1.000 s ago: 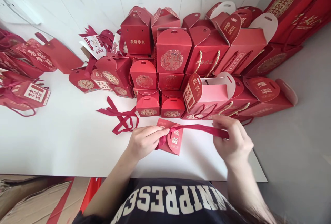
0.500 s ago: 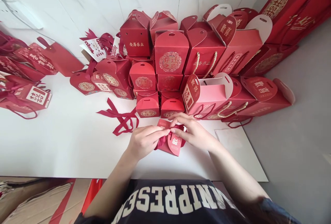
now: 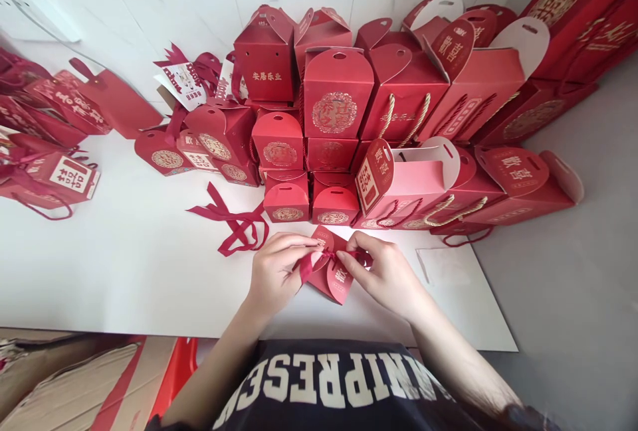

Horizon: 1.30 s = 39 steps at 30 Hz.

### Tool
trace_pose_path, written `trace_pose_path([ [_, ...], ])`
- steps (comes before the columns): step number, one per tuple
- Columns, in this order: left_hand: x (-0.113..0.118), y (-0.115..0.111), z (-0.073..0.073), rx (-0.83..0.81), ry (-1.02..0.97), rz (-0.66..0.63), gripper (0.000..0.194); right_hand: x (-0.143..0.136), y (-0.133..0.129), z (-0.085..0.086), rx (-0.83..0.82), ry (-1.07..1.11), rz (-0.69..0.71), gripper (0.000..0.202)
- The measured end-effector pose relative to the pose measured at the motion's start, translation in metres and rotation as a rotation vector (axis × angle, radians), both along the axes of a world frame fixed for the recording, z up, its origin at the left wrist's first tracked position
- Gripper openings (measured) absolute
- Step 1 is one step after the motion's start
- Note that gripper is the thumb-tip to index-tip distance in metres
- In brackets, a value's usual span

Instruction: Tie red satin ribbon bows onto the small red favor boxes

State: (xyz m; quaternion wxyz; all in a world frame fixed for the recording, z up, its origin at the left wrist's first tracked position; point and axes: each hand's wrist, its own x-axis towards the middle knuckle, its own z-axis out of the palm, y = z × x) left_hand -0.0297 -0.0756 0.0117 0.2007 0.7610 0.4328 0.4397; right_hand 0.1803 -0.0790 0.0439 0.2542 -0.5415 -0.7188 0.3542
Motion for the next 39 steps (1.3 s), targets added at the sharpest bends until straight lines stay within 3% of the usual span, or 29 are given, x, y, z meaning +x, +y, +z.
trace_pose_path([
  [3,0.001,-0.008,0.000,-0.216,-0.127,0.077,0.007,0.001,0.000,-0.001,-0.013,0.002,0.010,0.024],
  [8,0.000,-0.014,-0.007,-0.441,-0.275,0.069,0.023,0.004,0.000,-0.003,-0.048,-0.005,-0.017,0.030],
  [22,-0.014,-0.009,-0.023,-0.498,-0.350,0.089,0.023,0.022,0.001,-0.015,-0.038,-0.062,-0.035,0.036],
  [26,-0.037,-0.009,-0.028,-0.599,-0.377,0.081,0.023,0.029,0.004,-0.019,-0.094,-0.017,-0.016,0.035],
  [30,-0.086,-0.003,-0.016,-0.712,-0.147,-0.144,0.023,0.040,0.009,-0.013,-0.120,-0.039,0.075,0.037],
  [34,-0.119,0.011,0.005,-0.674,-0.059,-0.426,0.071,0.044,0.014,-0.001,-0.079,-0.076,0.102,0.037],
  [36,-0.113,0.018,0.013,-0.639,-0.056,-0.383,0.063,0.043,0.016,0.005,-0.061,-0.096,0.113,0.035],
  [39,-0.077,0.024,0.019,-0.620,0.082,-0.254,0.036,0.039,0.019,0.012,-0.034,-0.175,0.154,0.029],
])
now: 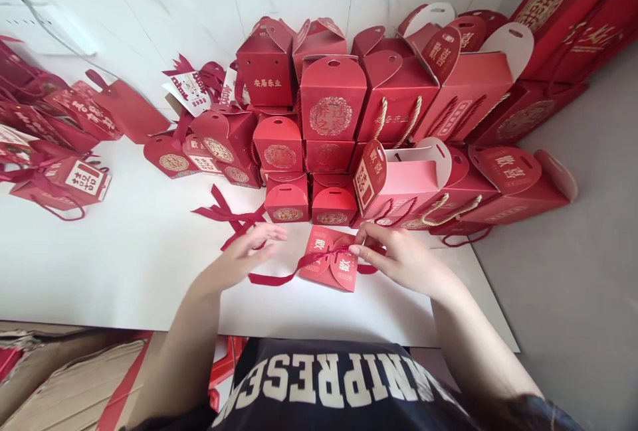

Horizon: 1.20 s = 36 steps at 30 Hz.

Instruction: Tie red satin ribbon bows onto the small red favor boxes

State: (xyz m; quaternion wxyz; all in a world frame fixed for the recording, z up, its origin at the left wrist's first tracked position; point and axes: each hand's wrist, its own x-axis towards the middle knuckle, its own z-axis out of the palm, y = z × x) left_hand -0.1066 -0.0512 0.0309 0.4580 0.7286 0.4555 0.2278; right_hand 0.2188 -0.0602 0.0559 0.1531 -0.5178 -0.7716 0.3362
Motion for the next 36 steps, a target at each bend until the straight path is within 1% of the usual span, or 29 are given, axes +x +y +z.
trace_pose_path([
  [2,0.028,0.000,0.003,-0.052,0.120,-0.014,0.030,-0.003,0.003,0.002,0.030,-0.048,0.026,0.023],
  [4,0.049,0.000,0.005,-0.149,0.191,-0.018,0.036,-0.005,0.006,0.003,0.051,-0.068,0.055,0.016],
  [5,0.056,0.000,0.006,-0.204,0.202,-0.025,0.041,-0.006,0.008,0.002,0.051,-0.070,0.071,0.014],
  [7,0.061,0.001,0.008,-0.309,0.191,-0.054,0.048,-0.007,0.011,0.002,0.027,-0.059,0.098,0.014],
  [10,0.057,0.006,0.009,-0.407,0.129,-0.107,0.049,-0.008,0.014,0.003,-0.070,-0.007,0.111,0.020],
  [12,0.053,0.009,0.010,-0.424,0.067,-0.127,0.047,-0.008,0.016,0.004,-0.127,0.043,0.130,0.027],
  [14,0.049,0.012,0.011,-0.423,0.011,-0.144,0.045,-0.007,0.018,0.004,-0.110,0.083,0.151,0.028],
  [17,0.046,0.016,0.014,-0.420,-0.036,-0.178,0.041,-0.004,0.022,0.002,-0.051,0.093,0.158,0.024],
  [20,0.042,0.021,0.014,-0.424,-0.039,-0.216,0.040,0.000,0.025,-0.001,-0.091,0.100,0.170,0.028],
  [24,0.034,0.031,0.009,-0.406,0.021,-0.267,0.040,0.006,0.029,-0.007,-0.163,0.172,0.153,0.033],
  [27,0.024,0.039,0.006,-0.497,-0.034,-0.343,0.036,0.009,0.031,-0.015,-0.259,0.243,0.113,0.036],
  [29,0.018,0.043,0.007,-0.532,-0.074,-0.390,0.033,0.010,0.031,-0.019,-0.313,0.291,0.102,0.037],
  [30,0.016,0.045,0.008,-0.522,-0.080,-0.408,0.030,0.010,0.031,-0.021,-0.327,0.307,0.101,0.037],
  [32,0.016,0.047,0.010,-0.444,-0.094,-0.431,0.024,0.010,0.030,-0.025,-0.329,0.319,0.106,0.037],
  [34,0.021,0.047,0.011,-0.311,-0.150,-0.445,0.020,0.007,0.030,-0.028,-0.316,0.324,0.113,0.037],
  [36,0.028,0.048,0.011,-0.191,-0.232,-0.454,0.023,0.005,0.030,-0.031,-0.307,0.337,0.119,0.038],
])
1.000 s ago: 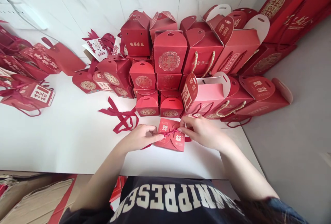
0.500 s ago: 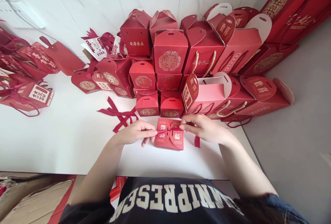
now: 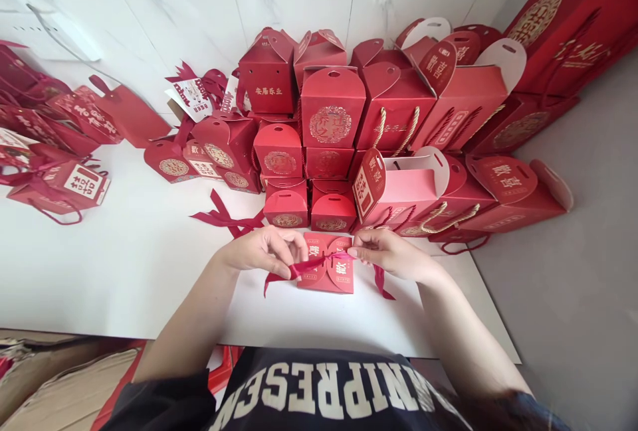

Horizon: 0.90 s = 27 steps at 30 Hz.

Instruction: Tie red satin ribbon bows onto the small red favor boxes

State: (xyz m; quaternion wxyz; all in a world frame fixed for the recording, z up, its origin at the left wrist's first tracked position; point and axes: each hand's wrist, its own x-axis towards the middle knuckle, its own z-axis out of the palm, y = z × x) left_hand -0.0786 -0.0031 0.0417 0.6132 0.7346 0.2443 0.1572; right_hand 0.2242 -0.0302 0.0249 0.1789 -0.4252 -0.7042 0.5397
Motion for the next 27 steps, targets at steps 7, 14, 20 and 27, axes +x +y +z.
trace_pose_path([
  [7,-0.016,0.009,0.006,0.032,0.224,0.050,0.020,0.007,-0.003,0.014,0.016,-0.002,0.002,0.036],
  [14,-0.001,-0.004,0.015,-0.185,0.454,0.113,0.037,-0.010,-0.015,0.053,0.196,-0.361,0.052,0.036],
  [20,0.025,-0.021,0.035,-0.024,0.565,0.216,0.042,-0.019,-0.011,0.060,0.304,-0.438,0.134,0.032],
  [27,0.016,-0.017,0.065,0.123,0.461,0.306,0.035,-0.011,-0.011,0.068,0.066,-0.200,0.243,0.043],
])
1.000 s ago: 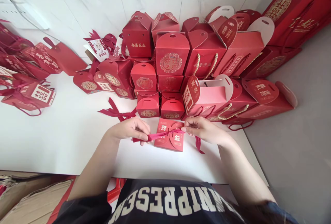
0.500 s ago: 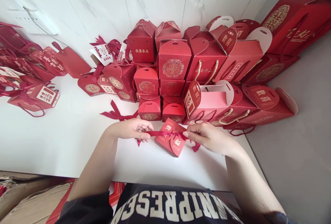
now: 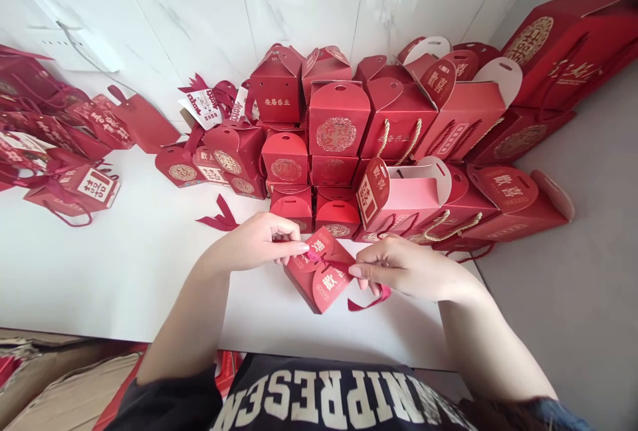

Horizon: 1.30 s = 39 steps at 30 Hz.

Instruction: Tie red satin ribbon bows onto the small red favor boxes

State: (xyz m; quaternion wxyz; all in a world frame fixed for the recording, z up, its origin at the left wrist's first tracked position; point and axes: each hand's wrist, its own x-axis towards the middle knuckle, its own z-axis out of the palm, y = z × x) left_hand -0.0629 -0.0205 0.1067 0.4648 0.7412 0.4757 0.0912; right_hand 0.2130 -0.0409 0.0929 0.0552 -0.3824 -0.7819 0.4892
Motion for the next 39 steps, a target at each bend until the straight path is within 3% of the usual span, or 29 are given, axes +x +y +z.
trace_pose_path([
  [7,-0.005,-0.016,-0.007,-0.078,0.070,0.107,0.033,-0.002,-0.003,-0.016,-0.027,0.058,0.120,0.037],
  [12,-0.016,-0.021,-0.011,0.015,0.076,0.018,0.034,0.003,0.003,-0.026,0.042,0.107,-0.021,0.044],
  [21,-0.041,-0.030,-0.056,-0.171,-0.015,0.099,0.032,0.010,0.010,-0.068,0.074,0.083,-0.155,0.039],
  [27,-0.029,-0.029,-0.057,-0.170,-0.055,0.145,0.037,-0.006,0.013,-0.061,-0.080,0.204,-0.125,0.042],
  [32,-0.020,-0.030,-0.060,-0.195,-0.015,0.237,0.049,-0.017,0.010,-0.053,-0.089,0.192,-0.106,0.050],
  [39,-0.021,-0.027,-0.063,-0.305,-0.219,0.150,0.034,-0.018,0.005,-0.051,-0.008,0.125,-0.105,0.041],
])
